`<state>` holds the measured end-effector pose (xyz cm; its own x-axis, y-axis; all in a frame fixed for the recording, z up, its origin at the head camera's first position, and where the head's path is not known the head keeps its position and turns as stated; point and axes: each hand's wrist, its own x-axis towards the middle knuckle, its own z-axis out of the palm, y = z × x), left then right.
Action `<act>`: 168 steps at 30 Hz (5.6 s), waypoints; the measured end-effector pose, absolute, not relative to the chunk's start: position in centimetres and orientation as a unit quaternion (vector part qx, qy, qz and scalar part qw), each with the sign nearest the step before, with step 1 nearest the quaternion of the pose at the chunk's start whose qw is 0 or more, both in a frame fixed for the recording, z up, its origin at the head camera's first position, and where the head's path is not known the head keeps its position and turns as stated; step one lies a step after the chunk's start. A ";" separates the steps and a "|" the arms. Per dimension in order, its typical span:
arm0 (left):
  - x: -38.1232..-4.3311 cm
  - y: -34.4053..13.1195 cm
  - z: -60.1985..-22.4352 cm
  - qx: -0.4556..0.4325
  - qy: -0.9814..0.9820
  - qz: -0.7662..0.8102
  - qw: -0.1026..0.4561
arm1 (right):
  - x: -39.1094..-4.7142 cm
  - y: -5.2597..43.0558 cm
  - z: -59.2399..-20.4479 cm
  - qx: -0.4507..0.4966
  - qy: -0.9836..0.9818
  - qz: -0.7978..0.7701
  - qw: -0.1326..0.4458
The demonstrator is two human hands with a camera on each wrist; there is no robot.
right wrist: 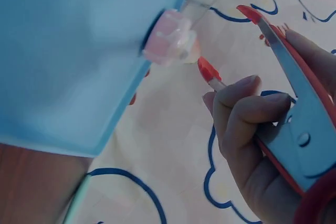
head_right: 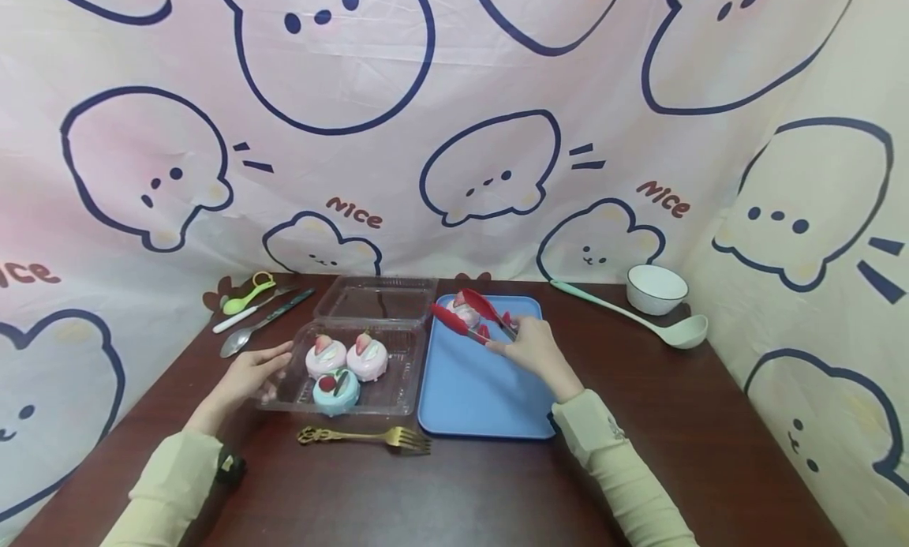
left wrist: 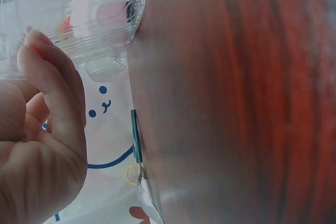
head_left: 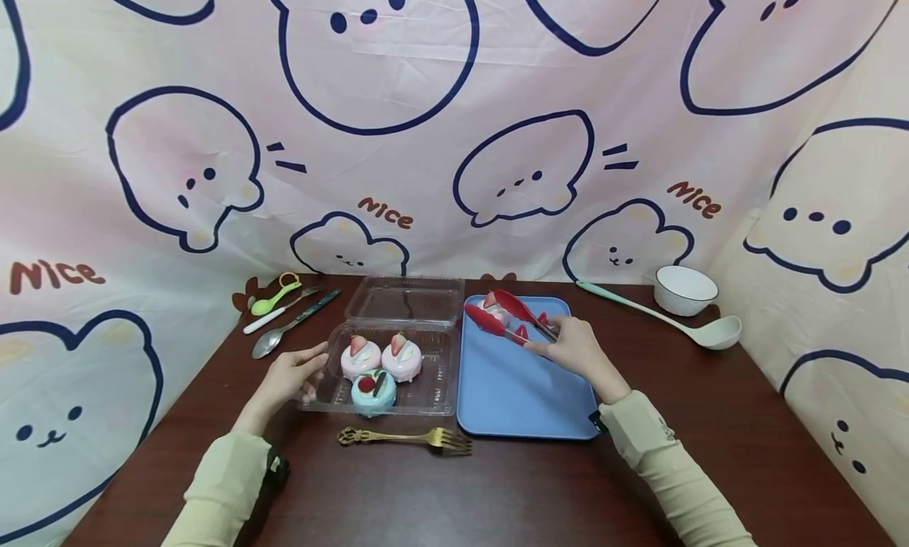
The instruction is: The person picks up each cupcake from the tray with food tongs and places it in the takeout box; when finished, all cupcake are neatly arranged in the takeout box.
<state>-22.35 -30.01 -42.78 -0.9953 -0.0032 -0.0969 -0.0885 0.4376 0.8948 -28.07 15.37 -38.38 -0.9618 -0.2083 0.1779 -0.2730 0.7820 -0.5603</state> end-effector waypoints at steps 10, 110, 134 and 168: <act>-22.3 -30.1 -43.4 -0.033 0.843 0.535 0.045 | -29.4 15.8 -40.2 0.083 -0.945 0.315 0.039; -22.4 -30.1 -43.2 -0.025 0.842 0.537 0.040 | -22.2 12.7 -38.0 0.355 -0.892 0.279 -0.021; -22.4 -30.0 -43.2 -0.036 0.849 0.526 0.036 | -22.4 11.5 -36.6 0.369 -0.900 0.231 -0.027; -22.2 -29.9 -42.9 -0.022 0.841 0.539 0.036 | -22.6 11.2 -36.8 0.360 -0.899 0.246 -0.037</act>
<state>-22.20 -29.90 -42.94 -0.9964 0.0025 -0.0847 -0.0759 0.4180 0.9053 -22.58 11.20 -36.80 -0.7378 -0.6659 0.1102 -0.6290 0.6192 -0.4700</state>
